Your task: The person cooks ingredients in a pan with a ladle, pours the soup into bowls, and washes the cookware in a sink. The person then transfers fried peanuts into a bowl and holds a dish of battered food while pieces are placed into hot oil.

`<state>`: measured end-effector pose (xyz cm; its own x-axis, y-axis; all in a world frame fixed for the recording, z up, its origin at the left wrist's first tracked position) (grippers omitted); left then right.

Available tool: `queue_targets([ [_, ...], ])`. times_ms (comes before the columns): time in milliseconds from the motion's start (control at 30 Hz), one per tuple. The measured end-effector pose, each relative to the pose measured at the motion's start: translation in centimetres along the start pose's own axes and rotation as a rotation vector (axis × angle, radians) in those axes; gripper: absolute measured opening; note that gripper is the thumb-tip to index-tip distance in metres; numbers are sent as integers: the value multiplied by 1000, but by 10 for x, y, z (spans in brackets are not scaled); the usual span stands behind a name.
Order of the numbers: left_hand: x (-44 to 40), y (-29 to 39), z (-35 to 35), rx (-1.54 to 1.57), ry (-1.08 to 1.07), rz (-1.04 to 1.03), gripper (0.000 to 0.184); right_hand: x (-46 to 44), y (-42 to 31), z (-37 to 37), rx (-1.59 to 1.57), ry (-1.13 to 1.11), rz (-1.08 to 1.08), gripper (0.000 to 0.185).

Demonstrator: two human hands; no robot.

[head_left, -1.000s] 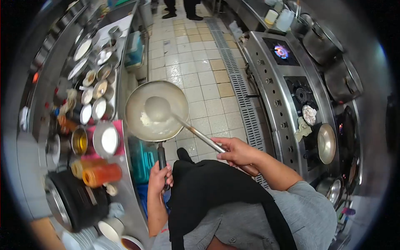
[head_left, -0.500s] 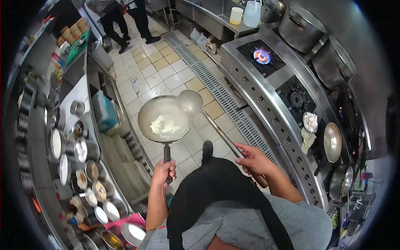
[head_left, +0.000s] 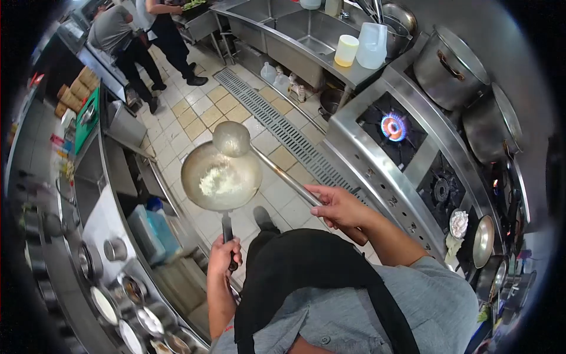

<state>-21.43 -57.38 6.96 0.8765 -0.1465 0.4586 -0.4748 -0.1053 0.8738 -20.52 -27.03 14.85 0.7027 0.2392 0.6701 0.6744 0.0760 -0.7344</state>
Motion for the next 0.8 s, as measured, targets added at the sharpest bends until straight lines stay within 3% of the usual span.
queue_targets([
  [233, -192, 121, -33, -127, -257, -15, 17, -55, -84, 54, -216, 239, 26, 63],
  [533, -392, 257, -196, -194, -518, -138, 13, -105, -159, 205, -524, 502, 240, 61],
  [800, -525, 314, -320, -156, -686, -49, 12, -161, -263, 326, -669, 597, 274, 61],
])
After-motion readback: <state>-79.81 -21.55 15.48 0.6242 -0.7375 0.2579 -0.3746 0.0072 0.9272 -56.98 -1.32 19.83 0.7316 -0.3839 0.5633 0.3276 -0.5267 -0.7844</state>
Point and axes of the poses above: each hand's wrist, its own x-axis away from the middle knuckle, its own z-axis out of the back of the hand, y = z × x, the point moved 10 cm from there along -x, towards the middle knuckle, and after that the axes turned 15 degrees about -z, right-handed, at the moved point
